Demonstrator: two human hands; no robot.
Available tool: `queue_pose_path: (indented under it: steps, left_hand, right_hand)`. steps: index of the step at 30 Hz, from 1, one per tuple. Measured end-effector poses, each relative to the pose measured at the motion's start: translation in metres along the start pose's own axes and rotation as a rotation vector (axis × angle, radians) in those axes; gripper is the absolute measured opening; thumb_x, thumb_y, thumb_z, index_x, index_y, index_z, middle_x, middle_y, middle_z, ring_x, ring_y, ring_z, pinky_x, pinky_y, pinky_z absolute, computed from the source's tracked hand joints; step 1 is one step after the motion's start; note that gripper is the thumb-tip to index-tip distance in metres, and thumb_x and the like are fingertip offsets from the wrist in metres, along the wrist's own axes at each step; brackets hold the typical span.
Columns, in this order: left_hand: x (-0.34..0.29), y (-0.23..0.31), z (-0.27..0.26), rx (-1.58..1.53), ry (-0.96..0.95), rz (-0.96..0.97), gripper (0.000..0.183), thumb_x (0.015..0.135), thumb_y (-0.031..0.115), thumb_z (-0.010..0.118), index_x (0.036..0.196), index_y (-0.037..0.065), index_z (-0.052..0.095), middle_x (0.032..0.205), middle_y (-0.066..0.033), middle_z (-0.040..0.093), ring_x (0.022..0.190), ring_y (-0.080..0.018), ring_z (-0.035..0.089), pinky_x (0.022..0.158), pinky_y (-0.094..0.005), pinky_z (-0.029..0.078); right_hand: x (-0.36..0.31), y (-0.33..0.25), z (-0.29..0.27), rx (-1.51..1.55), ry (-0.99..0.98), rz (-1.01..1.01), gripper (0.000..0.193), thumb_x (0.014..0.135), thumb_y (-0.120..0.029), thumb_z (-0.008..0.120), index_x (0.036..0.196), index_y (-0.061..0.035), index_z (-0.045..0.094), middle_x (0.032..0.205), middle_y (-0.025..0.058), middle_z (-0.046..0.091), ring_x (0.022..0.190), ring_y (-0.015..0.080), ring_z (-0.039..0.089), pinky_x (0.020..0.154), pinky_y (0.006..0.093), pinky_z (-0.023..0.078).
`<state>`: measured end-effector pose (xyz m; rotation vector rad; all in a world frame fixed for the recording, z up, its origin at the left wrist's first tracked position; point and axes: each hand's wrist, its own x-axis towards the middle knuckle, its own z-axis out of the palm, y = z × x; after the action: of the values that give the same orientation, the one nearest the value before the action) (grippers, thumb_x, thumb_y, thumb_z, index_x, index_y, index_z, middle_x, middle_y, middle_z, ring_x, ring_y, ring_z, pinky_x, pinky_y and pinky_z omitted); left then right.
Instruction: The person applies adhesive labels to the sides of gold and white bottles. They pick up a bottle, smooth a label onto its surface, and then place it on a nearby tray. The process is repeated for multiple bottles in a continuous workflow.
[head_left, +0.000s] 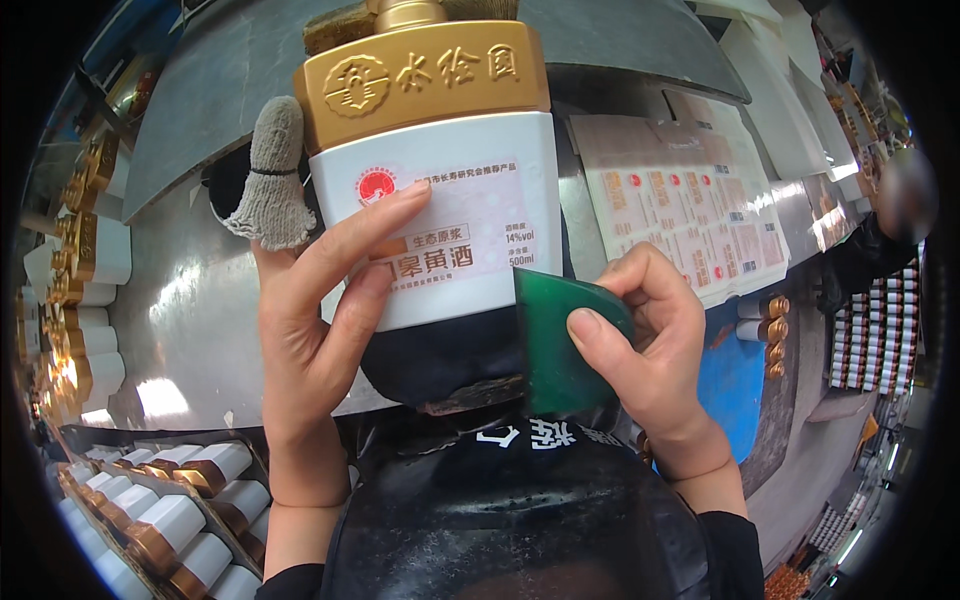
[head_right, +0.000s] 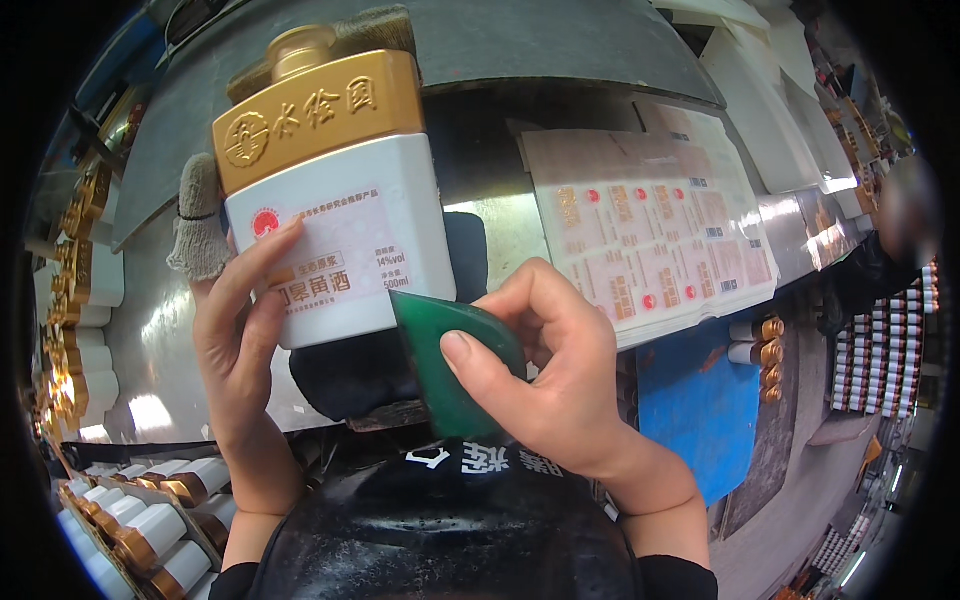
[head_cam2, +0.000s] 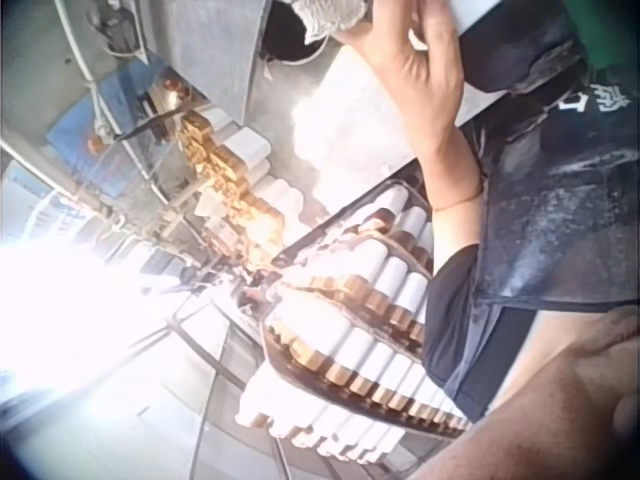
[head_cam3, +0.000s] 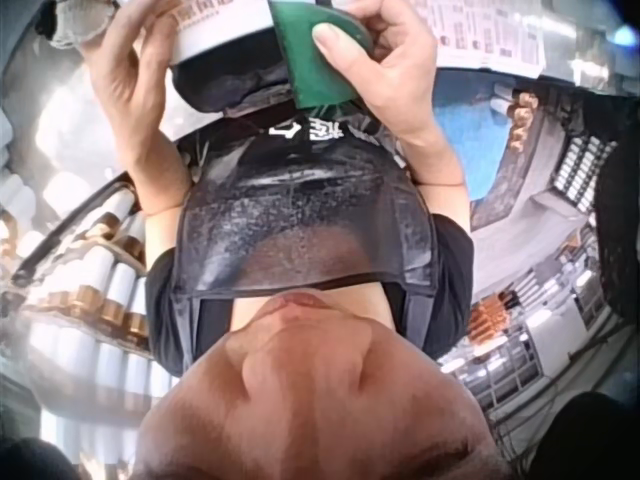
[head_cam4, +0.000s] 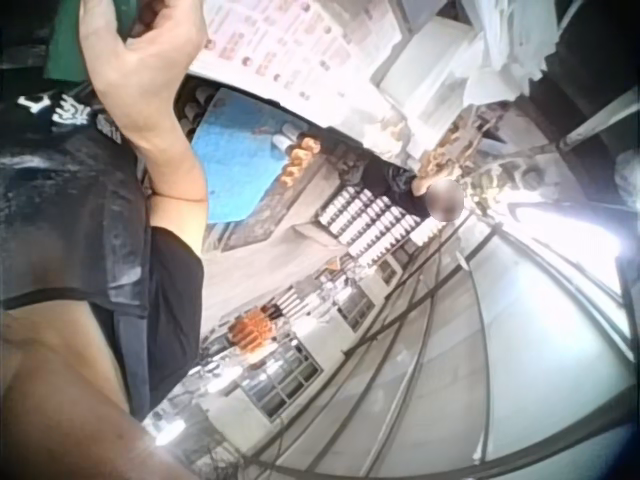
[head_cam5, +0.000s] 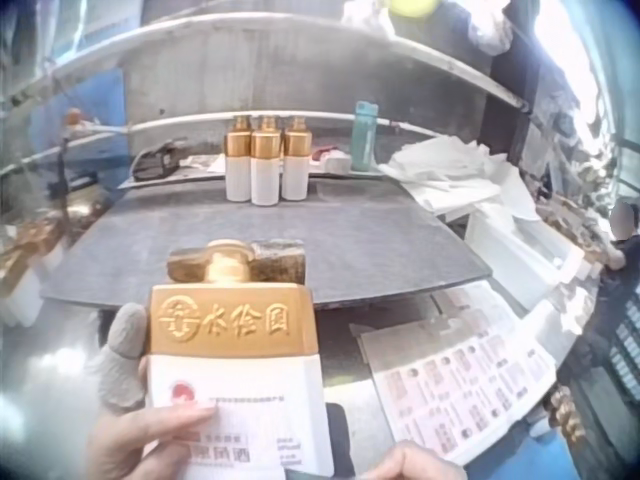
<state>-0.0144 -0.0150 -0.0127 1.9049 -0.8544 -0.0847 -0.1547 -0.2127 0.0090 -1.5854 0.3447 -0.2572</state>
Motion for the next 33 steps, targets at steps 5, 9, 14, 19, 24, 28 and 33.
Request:
queue_pose_path:
  steps: [5,9,14,19,24,28,33]
  left_hand:
    - [0.002,0.001,-0.004,-0.016,-0.064,0.038,0.039,0.09,0.011,0.052,0.127,-0.001,0.06,0.128,-0.0142,0.061,0.121,-0.0198,0.052,0.106,-0.0334,0.034]
    - [0.002,0.002,-0.001,-0.085,-0.04,0.028,0.038,0.091,0.011,0.052,0.127,0.0,0.06,0.128,-0.0141,0.061,0.121,-0.0196,0.053,0.105,-0.0331,0.035]
    - [-0.001,-0.002,-0.001,-0.025,-0.022,0.015,0.038,0.091,0.011,0.051,0.127,0.001,0.06,0.128,-0.0138,0.061,0.121,-0.0196,0.053,0.104,-0.0326,0.036]
    - [0.001,0.0,0.0,-0.055,-0.034,0.014,0.038,0.091,0.011,0.051,0.127,0.001,0.06,0.128,-0.0137,0.061,0.121,-0.0198,0.052,0.104,-0.0323,0.036]
    - [0.0,0.002,-0.003,-0.062,-0.052,-0.025,0.039,0.088,0.005,0.054,0.126,0.005,0.063,0.135,-0.0134,0.054,0.126,-0.0215,0.045,0.109,-0.0352,0.032]
    - [0.006,-0.012,0.003,-0.338,0.11,0.143,0.051,0.088,0.011,0.058,0.137,0.003,0.051,0.143,-0.0155,0.045,0.135,-0.0253,0.038,0.111,-0.0384,0.031]
    - [0.025,0.005,0.019,-0.435,0.238,0.062,0.071,0.091,0.018,0.057,0.151,0.002,0.022,0.145,-0.0199,0.039,0.132,-0.028,0.042,0.109,-0.0394,0.034]
  right_hand:
    - [0.001,-0.001,0.001,0.003,0.002,-0.001,0.019,0.087,-0.009,0.069,0.089,-0.0009,0.052,0.085,0.0073,0.065,0.076,0.0071,0.062,0.065,0.0217,0.05]
    - [0.001,0.0,0.002,0.005,0.004,0.007,0.018,0.087,-0.009,0.068,0.09,-0.0008,0.052,0.085,0.0072,0.065,0.076,0.0071,0.062,0.065,0.0214,0.05]
    - [0.001,-0.001,0.002,0.011,0.009,0.03,0.018,0.087,-0.008,0.068,0.089,-0.0008,0.051,0.084,0.0073,0.065,0.075,0.0067,0.062,0.064,0.0209,0.05]
    - [0.001,0.0,0.003,-0.01,0.013,0.021,0.018,0.087,-0.008,0.068,0.089,-0.0008,0.051,0.084,0.007,0.065,0.074,0.0063,0.061,0.063,0.0205,0.05]
    - [0.0,0.001,-0.002,-0.078,-0.033,0.007,0.018,0.086,-0.007,0.069,0.091,-0.0012,0.052,0.083,0.0037,0.063,0.075,0.0058,0.059,0.066,0.0205,0.049]
    - [0.008,-0.005,-0.022,0.157,-0.095,-0.078,0.018,0.086,-0.006,0.067,0.098,-0.0019,0.055,0.092,0.0052,0.062,0.088,0.0086,0.058,0.079,0.0242,0.048]
    - [0.059,-0.017,-0.029,-0.127,-0.036,-0.153,0.036,0.093,-0.025,0.062,0.115,0.0025,0.054,0.082,0.0009,0.06,0.077,0.007,0.055,0.068,0.0222,0.043]
